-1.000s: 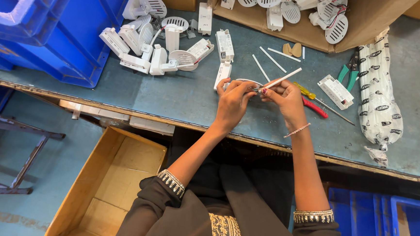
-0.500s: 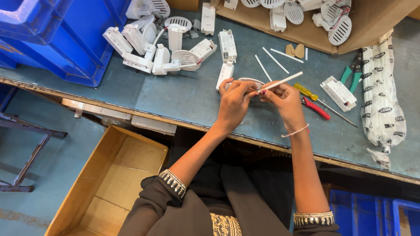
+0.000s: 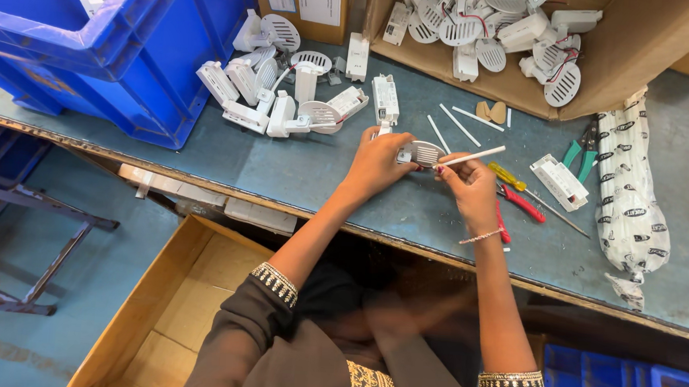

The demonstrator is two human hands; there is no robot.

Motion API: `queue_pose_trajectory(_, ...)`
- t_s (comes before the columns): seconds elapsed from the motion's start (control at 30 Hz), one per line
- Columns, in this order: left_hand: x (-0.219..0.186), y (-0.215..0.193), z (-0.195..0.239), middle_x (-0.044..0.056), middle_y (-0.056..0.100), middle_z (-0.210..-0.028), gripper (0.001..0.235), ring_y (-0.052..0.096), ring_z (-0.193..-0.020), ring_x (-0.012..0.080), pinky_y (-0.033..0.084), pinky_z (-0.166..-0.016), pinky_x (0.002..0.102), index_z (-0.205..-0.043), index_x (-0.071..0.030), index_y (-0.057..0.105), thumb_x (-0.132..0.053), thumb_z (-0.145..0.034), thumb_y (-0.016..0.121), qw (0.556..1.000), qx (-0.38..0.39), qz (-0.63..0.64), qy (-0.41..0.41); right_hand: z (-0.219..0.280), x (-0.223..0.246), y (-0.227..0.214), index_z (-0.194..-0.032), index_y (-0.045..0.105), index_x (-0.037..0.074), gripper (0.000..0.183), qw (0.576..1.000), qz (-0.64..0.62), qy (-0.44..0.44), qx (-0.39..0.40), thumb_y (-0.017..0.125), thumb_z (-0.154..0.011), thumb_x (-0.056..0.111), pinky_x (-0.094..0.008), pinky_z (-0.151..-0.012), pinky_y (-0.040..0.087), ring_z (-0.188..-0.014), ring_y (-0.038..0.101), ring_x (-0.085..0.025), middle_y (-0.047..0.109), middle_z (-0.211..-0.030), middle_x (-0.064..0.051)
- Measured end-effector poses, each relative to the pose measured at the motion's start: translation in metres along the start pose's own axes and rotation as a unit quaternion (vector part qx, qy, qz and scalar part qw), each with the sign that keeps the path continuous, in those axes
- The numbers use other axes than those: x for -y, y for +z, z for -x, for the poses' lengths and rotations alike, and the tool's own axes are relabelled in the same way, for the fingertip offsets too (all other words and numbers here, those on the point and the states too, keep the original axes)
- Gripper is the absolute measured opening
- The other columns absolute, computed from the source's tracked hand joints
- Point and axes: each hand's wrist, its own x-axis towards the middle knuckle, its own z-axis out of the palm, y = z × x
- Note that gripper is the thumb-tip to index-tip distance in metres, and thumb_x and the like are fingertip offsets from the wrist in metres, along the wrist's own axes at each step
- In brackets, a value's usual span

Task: The person assembles white plastic electrical components at a workbench. They insert white plastic rods into the components, use red-handled pliers to trim the rods, and place the finished units into a cardboard box.

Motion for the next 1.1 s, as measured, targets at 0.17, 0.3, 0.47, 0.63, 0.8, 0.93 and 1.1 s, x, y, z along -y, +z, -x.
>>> queue_pose_trajectory(0.17,-0.012,0.015,0.008,0.010,0.074,-0.091,0.035,0.067,-0.092,0.0286,0.033,-0.100,0.047,-0.104,-0.009,0.070,-0.025,-0.076,0.083,0.999,-0.028,-0.009,-0.031,-0.003,0.011,-0.004,-0.113,0.071,-0.005,0.019,0.998,0.018,0.041,0.036,0.067,-0.095,-0.001,-0.026,-0.088,0.058,-0.094,0.070,-0.013,0.075,-0.105,-0.012)
queue_pose_trajectory(0.3,-0.018,0.018,0.013,0.009,0.074,-0.086,0.031,0.068,-0.087,0.0280,0.033,-0.097,0.045,-0.099,-0.009,0.072,-0.028,-0.077,0.081,0.999,-0.036,-0.008,-0.029,-0.003,0.009,-0.005,-0.110,0.071,-0.006,0.016,0.998,0.012,0.058,0.006,0.069,-0.095,0.001,-0.027,-0.084,0.060,-0.089,0.073,-0.015,0.076,-0.101,-0.012)
queue_pose_trajectory(0.47,-0.008,0.005,0.002,0.007,0.071,-0.073,0.025,0.063,-0.069,0.0254,0.033,-0.089,0.042,-0.097,-0.012,0.078,-0.035,-0.090,0.071,0.999,0.023,0.001,-0.036,-0.001,-0.002,-0.001,-0.109,0.072,-0.007,0.017,0.999,0.000,0.040,-0.015,0.070,-0.095,0.003,-0.027,-0.082,0.062,-0.087,0.074,-0.016,0.076,-0.100,-0.013)
queue_pose_trajectory(0.63,-0.015,0.011,-0.001,0.005,0.069,-0.066,0.025,0.055,-0.061,0.0253,0.034,-0.085,0.040,-0.091,-0.015,0.080,-0.034,-0.098,0.065,0.997,-0.040,-0.021,-0.056,-0.004,-0.012,0.002,-0.104,0.072,-0.006,0.015,0.993,-0.031,0.092,-0.059,0.070,-0.096,0.006,-0.028,-0.077,0.062,-0.082,0.074,-0.016,0.077,-0.096,-0.013)
queue_pose_trajectory(0.8,-0.019,0.027,0.012,0.003,0.069,-0.065,0.025,0.056,-0.066,0.0241,0.035,-0.084,0.037,-0.094,-0.015,0.079,-0.036,-0.097,0.065,0.985,-0.137,0.016,-0.103,0.001,-0.026,0.020,-0.101,0.072,-0.003,0.016,0.987,-0.094,0.101,-0.087,0.072,-0.095,0.012,-0.027,-0.067,0.059,-0.071,0.070,-0.014,0.074,-0.087,-0.010)
queue_pose_trajectory(0.93,-0.015,0.029,0.022,0.003,0.070,-0.070,0.023,0.059,-0.068,0.0230,0.036,-0.086,0.037,-0.096,-0.016,0.078,-0.035,-0.099,0.066,0.979,-0.165,0.043,-0.111,0.002,-0.030,0.036,-0.099,0.074,-0.002,0.021,0.982,-0.095,0.134,-0.097,0.072,-0.098,0.018,-0.026,-0.057,0.055,-0.062,0.063,-0.011,0.069,-0.077,-0.006)
queue_pose_trajectory(1.1,-0.020,0.029,0.031,0.003,0.073,-0.072,0.021,0.063,-0.067,0.0212,0.036,-0.096,0.038,-0.097,-0.016,0.078,-0.031,-0.100,0.064,0.982,-0.165,0.044,-0.086,0.005,-0.011,0.036,-0.101,0.074,-0.002,0.018,0.990,0.092,0.070,-0.078,0.070,-0.098,0.015,-0.025,-0.060,0.055,-0.069,0.064,-0.009,0.072,-0.083,-0.004)
